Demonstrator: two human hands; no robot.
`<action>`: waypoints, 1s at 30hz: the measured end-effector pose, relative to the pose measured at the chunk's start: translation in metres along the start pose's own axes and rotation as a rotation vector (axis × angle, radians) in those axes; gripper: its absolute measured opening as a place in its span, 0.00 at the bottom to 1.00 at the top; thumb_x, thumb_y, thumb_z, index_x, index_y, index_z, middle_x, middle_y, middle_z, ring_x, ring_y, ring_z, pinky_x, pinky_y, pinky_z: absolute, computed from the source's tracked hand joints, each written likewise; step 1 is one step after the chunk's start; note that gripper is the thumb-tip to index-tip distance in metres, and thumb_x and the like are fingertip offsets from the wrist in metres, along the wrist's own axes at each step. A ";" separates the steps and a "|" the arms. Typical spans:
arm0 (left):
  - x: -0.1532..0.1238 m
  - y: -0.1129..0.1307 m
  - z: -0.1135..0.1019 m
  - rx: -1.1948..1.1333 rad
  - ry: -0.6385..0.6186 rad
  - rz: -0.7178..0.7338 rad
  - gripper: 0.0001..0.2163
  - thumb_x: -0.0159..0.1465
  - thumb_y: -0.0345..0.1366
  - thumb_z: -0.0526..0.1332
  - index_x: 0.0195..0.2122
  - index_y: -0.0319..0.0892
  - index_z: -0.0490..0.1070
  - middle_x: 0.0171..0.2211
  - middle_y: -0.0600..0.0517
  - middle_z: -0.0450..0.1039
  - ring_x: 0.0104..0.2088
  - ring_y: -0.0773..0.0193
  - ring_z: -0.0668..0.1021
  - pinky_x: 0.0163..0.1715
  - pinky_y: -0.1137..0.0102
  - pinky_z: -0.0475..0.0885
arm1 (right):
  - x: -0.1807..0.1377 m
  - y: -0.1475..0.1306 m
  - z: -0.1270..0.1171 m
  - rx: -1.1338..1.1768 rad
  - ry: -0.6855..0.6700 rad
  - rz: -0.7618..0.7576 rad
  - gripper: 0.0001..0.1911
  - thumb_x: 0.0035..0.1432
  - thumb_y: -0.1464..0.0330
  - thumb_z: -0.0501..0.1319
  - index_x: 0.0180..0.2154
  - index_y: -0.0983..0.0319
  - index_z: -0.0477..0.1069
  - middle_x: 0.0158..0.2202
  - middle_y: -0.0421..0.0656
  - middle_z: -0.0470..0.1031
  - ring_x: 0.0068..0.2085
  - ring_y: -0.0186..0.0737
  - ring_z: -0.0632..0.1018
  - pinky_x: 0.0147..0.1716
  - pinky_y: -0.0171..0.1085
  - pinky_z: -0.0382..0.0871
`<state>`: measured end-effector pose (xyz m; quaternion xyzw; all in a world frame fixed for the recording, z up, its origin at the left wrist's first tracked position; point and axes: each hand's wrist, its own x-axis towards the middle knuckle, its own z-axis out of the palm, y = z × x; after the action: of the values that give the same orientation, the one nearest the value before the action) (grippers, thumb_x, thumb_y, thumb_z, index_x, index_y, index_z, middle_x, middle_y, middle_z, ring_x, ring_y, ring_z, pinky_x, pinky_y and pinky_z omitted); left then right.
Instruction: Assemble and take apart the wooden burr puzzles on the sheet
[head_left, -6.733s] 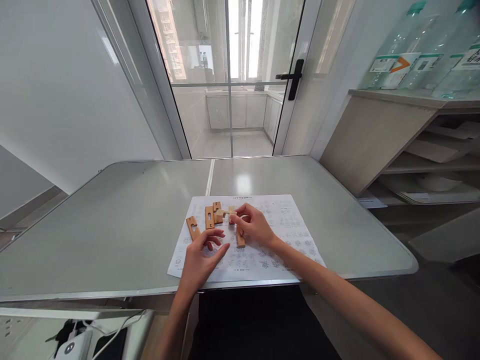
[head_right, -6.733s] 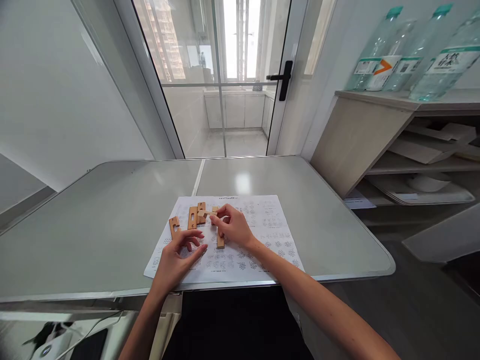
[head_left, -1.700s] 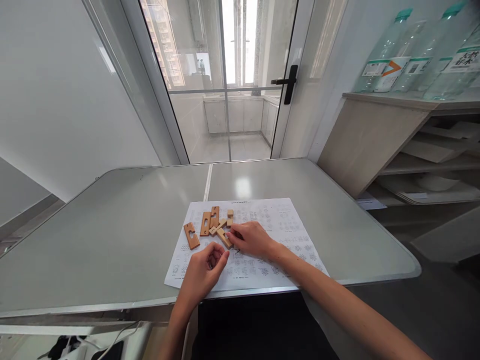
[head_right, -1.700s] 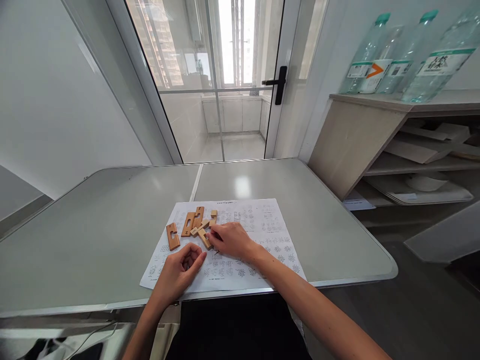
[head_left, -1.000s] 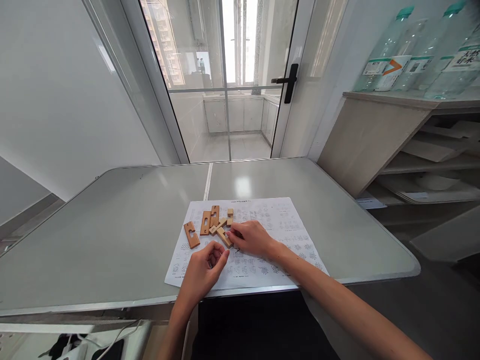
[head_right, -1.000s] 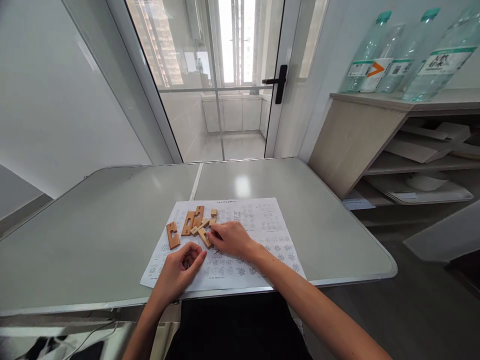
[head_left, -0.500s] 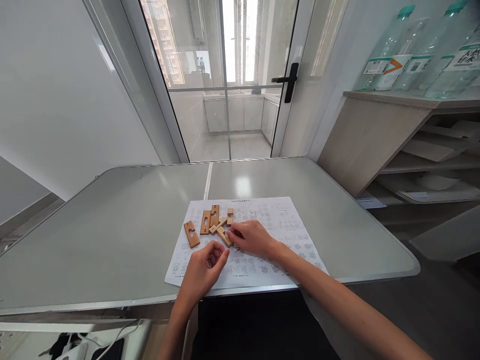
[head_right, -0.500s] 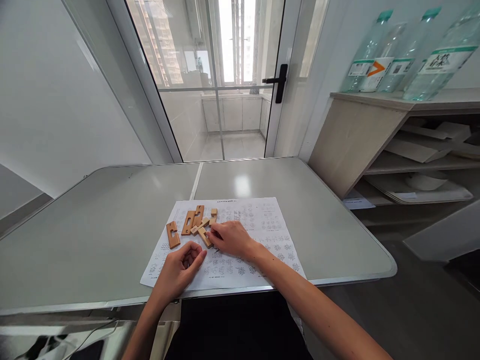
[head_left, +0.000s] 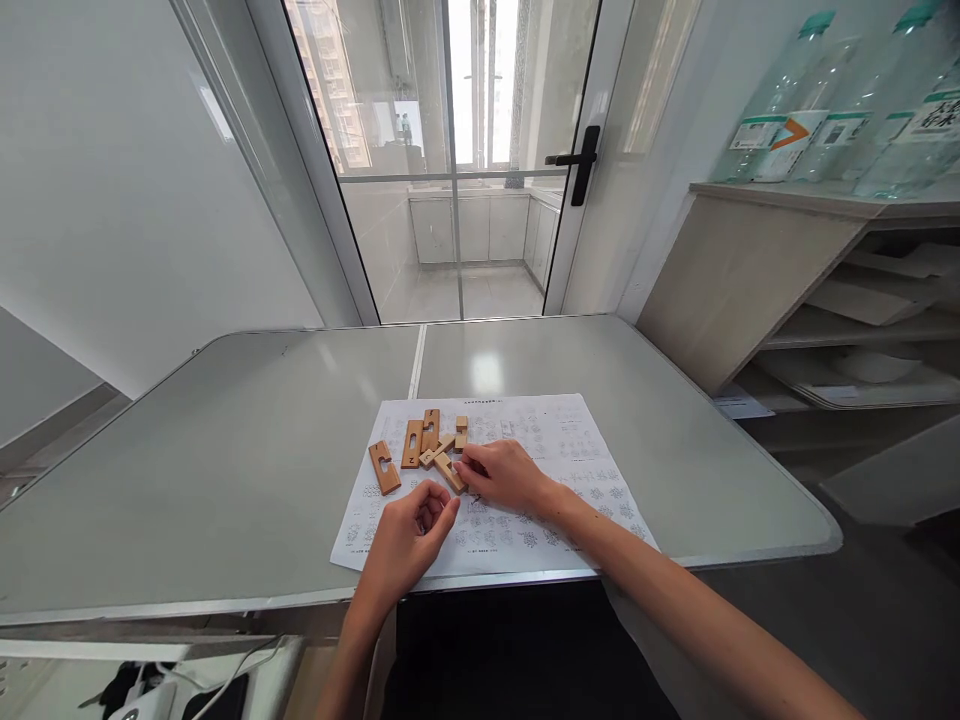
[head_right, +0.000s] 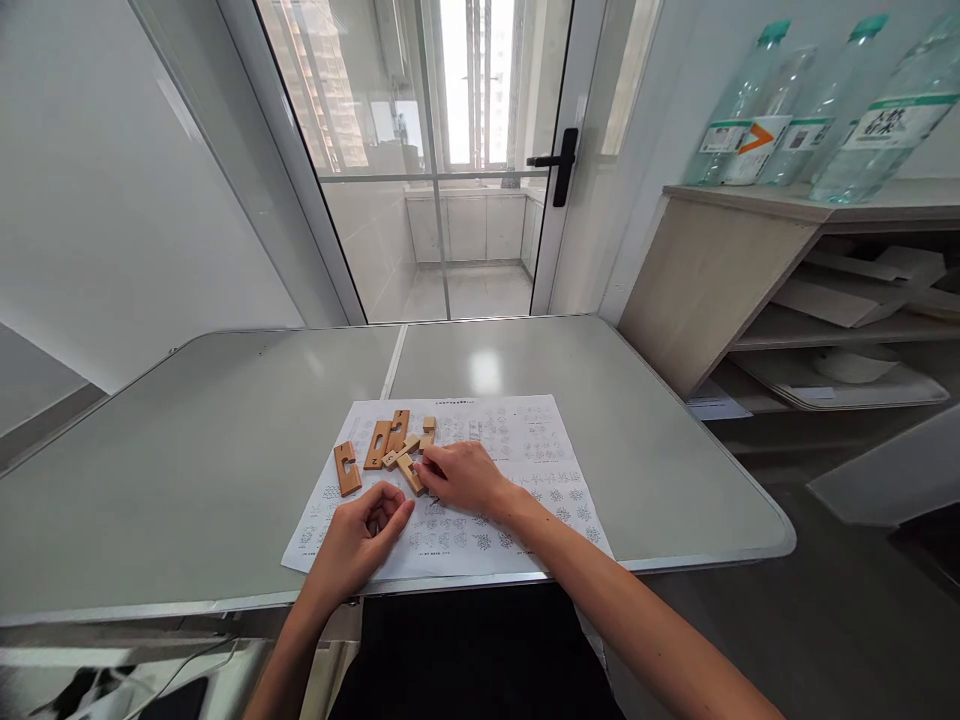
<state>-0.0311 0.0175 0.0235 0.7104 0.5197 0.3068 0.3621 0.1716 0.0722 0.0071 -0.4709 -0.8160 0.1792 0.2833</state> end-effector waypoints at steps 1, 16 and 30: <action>0.000 0.000 0.000 0.000 -0.002 0.002 0.14 0.69 0.50 0.61 0.35 0.43 0.71 0.27 0.55 0.70 0.28 0.64 0.71 0.29 0.72 0.66 | 0.000 0.000 0.000 -0.001 0.004 -0.003 0.17 0.71 0.68 0.60 0.27 0.60 0.64 0.23 0.35 0.69 0.24 0.31 0.65 0.28 0.34 0.52; 0.000 -0.003 0.001 -0.038 0.129 0.003 0.16 0.68 0.53 0.62 0.35 0.44 0.71 0.27 0.56 0.70 0.26 0.65 0.71 0.28 0.71 0.66 | 0.000 0.005 0.005 0.003 0.026 -0.038 0.18 0.72 0.66 0.60 0.27 0.60 0.63 0.23 0.35 0.69 0.23 0.30 0.64 0.27 0.33 0.52; 0.010 -0.022 -0.003 0.262 0.701 -0.052 0.16 0.65 0.45 0.62 0.51 0.44 0.70 0.60 0.41 0.69 0.64 0.43 0.68 0.66 0.43 0.61 | 0.001 0.003 0.003 0.001 0.008 -0.032 0.19 0.73 0.66 0.59 0.27 0.60 0.62 0.22 0.34 0.67 0.22 0.30 0.62 0.26 0.34 0.50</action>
<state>-0.0421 0.0324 0.0071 0.5892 0.6647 0.4530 0.0761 0.1717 0.0742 0.0036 -0.4581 -0.8224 0.1732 0.2895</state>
